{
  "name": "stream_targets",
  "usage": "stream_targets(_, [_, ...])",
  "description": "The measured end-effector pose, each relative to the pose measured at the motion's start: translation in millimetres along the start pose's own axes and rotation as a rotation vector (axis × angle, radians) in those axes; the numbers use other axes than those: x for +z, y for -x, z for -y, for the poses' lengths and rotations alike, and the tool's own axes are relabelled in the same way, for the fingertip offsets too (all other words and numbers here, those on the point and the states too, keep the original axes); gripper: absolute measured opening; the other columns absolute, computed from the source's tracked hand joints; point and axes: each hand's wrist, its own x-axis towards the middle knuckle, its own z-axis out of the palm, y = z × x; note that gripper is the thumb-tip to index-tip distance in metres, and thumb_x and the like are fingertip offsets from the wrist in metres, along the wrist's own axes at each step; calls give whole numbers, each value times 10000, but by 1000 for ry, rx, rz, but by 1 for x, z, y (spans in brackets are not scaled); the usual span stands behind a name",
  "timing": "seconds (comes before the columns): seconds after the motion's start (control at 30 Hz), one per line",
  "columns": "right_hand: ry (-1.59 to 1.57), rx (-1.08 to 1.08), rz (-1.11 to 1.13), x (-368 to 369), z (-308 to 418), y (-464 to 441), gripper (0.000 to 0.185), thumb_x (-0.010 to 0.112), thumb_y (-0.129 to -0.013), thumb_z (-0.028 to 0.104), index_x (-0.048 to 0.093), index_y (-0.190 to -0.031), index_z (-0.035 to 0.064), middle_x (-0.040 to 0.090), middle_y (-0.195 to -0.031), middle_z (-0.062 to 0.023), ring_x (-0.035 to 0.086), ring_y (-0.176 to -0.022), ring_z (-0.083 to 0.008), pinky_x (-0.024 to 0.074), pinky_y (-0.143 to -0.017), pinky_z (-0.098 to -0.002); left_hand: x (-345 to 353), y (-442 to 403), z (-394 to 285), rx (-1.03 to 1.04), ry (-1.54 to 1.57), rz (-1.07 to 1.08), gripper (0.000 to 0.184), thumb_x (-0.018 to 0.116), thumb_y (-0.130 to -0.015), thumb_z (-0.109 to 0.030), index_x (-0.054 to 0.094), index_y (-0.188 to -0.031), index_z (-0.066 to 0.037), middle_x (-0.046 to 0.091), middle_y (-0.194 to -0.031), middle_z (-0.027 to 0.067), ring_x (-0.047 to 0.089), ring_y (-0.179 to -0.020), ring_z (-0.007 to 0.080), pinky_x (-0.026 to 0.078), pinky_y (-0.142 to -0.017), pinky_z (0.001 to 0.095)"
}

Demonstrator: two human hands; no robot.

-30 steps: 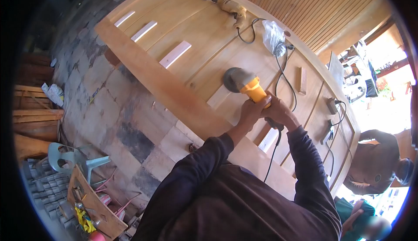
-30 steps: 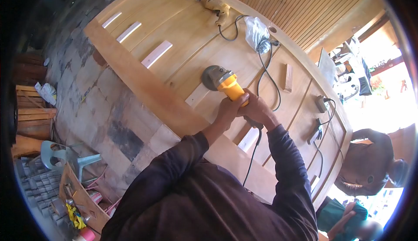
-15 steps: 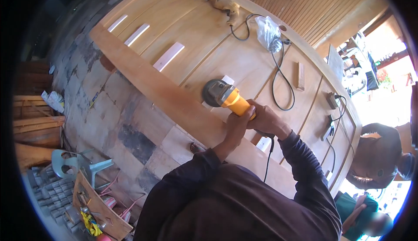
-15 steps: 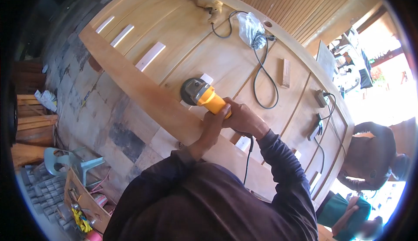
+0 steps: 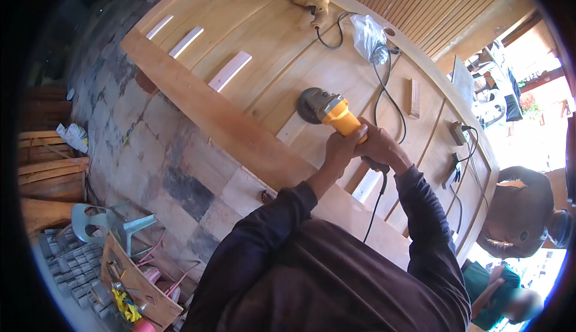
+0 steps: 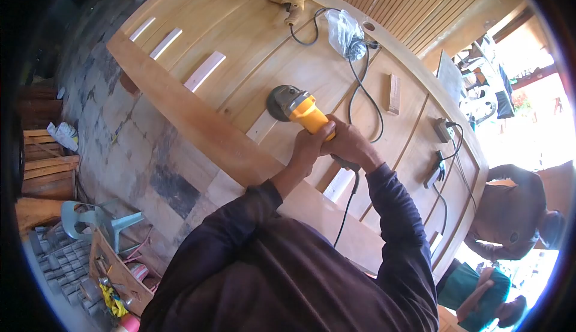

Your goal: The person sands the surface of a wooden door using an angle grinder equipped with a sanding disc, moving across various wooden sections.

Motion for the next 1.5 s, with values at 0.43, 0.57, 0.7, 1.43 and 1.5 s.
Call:
stream_targets(0.43, [28, -67, 105, 34, 27, 21, 680, 865, -810, 213, 591, -1423, 102, 782, -1065, -180, 770, -1012, -322, 588, -902, -412, -28, 57, 6, 14, 78, -97, 506, 774, -1002, -348, 651, -1260, 70, 723, -1114, 88, 717, -995, 124, 581, -846, 263])
stream_targets(0.57, [58, -15, 126, 38, 29, 28, 696, 862, -800, 202, 591, -1435, 111, 782, -1076, -170, 771, -1017, -313, 589, -910, -407, -31, 65, 15, 9, 57, -109, 514, 769, -1005, -346, 632, -1277, 69, 712, -1117, 90, 709, -992, 122, 577, -841, 261])
stream_targets(0.7, [93, -14, 132, 40, 32, 33, 689, 865, -819, 230, 584, -1435, 103, 780, -1058, -178, 774, -994, -319, 592, -890, -409, -31, 71, 16, 33, 71, -90, 495, 762, -1012, -334, 637, -1273, 68, 717, -1128, 96, 709, -990, 122, 577, -844, 264])
stream_targets(1.43, [89, -44, 104, 33, 26, 28, 687, 869, -810, 216, 587, -1426, 99, 773, -1115, -195, 756, -1047, -355, 581, -926, -422, -25, 60, 19, 38, 98, -59, 461, 777, -1006, -320, 655, -1249, 52, 726, -1118, 90, 719, -989, 124, 578, -848, 263])
stream_targets(1.5, [86, -60, 89, 34, 20, 26, 697, 871, -809, 222, 581, -1433, 104, 773, -1125, -213, 754, -1064, -383, 582, -933, -429, -24, 58, 21, 69, 106, -59, 455, 787, -997, -323, 671, -1227, 52, 735, -1095, 83, 722, -972, 119, 583, -832, 263])
